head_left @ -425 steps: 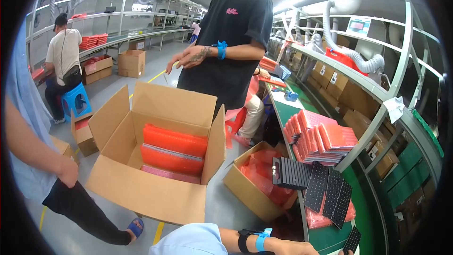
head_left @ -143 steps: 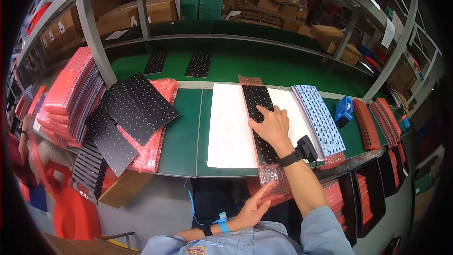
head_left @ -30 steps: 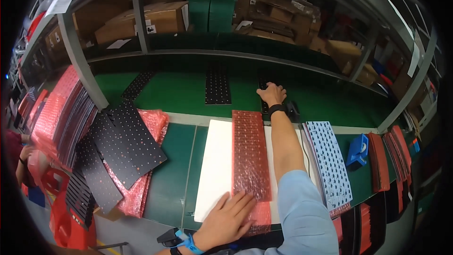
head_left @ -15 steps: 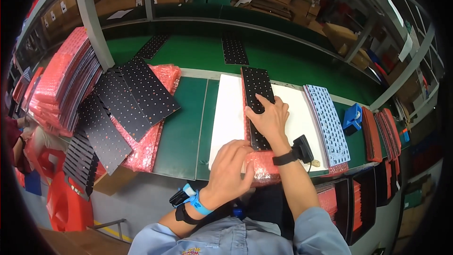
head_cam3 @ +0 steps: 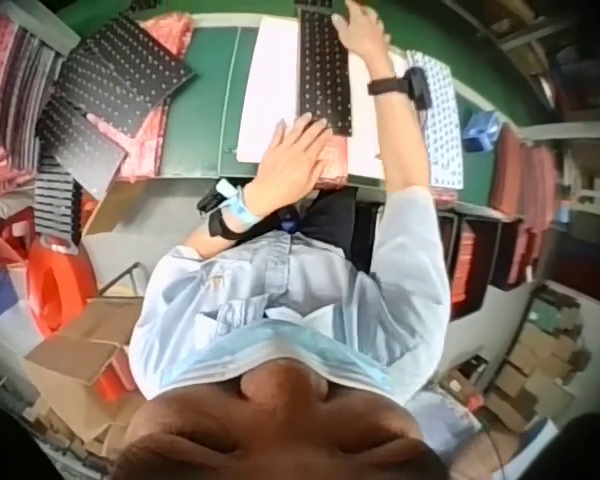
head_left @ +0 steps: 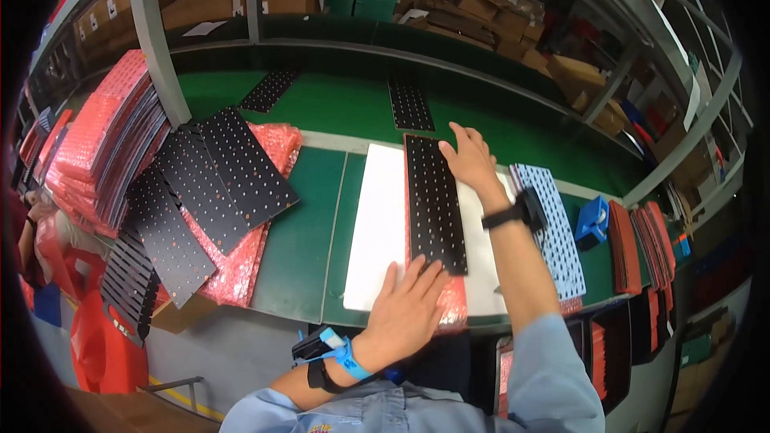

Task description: The person pulls bubble wrap from under the table, places a circuit board on it, and wraps the board. They secure the wrap with tape, stack the wrapped boards, and eventually place the stack into a black bin.

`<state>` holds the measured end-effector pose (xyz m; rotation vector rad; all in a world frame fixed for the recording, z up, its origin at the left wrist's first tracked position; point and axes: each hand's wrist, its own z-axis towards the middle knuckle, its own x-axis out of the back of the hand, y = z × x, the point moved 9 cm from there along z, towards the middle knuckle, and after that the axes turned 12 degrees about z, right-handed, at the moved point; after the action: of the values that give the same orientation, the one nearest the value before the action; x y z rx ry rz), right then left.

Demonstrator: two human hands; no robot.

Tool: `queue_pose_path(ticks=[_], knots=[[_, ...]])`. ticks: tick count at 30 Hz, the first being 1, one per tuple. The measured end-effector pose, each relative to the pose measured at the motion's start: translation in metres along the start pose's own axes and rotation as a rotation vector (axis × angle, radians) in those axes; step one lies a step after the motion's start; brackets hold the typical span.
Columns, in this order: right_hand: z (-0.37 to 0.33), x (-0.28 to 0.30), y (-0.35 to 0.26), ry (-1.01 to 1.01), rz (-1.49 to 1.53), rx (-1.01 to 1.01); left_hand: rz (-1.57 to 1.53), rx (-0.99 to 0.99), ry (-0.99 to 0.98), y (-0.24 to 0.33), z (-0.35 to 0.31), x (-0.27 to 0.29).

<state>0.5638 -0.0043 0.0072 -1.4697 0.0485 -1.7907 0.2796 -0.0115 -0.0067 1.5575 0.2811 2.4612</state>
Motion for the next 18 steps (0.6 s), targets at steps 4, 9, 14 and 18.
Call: queue_pose_path(ticks=[4, 9, 14, 18], knots=[[0.079, -0.057, 0.016, -0.483, 0.096, 0.095, 0.060, -0.023, -0.103, -0.002, -0.004, -0.014], [0.101, -0.048, -0.009, -0.778, 0.298, 0.200, 0.105, -0.038, -0.102, 0.000, 0.003, -0.012], [0.093, 0.099, -0.094, -0.282, 0.336, 0.527, 0.112, -0.107, -0.101, 0.013, 0.000, -0.015], [-0.033, 0.195, -0.158, 0.139, 0.400, 0.772, 0.084, -0.079, -0.060, 0.013, -0.008, -0.015]])
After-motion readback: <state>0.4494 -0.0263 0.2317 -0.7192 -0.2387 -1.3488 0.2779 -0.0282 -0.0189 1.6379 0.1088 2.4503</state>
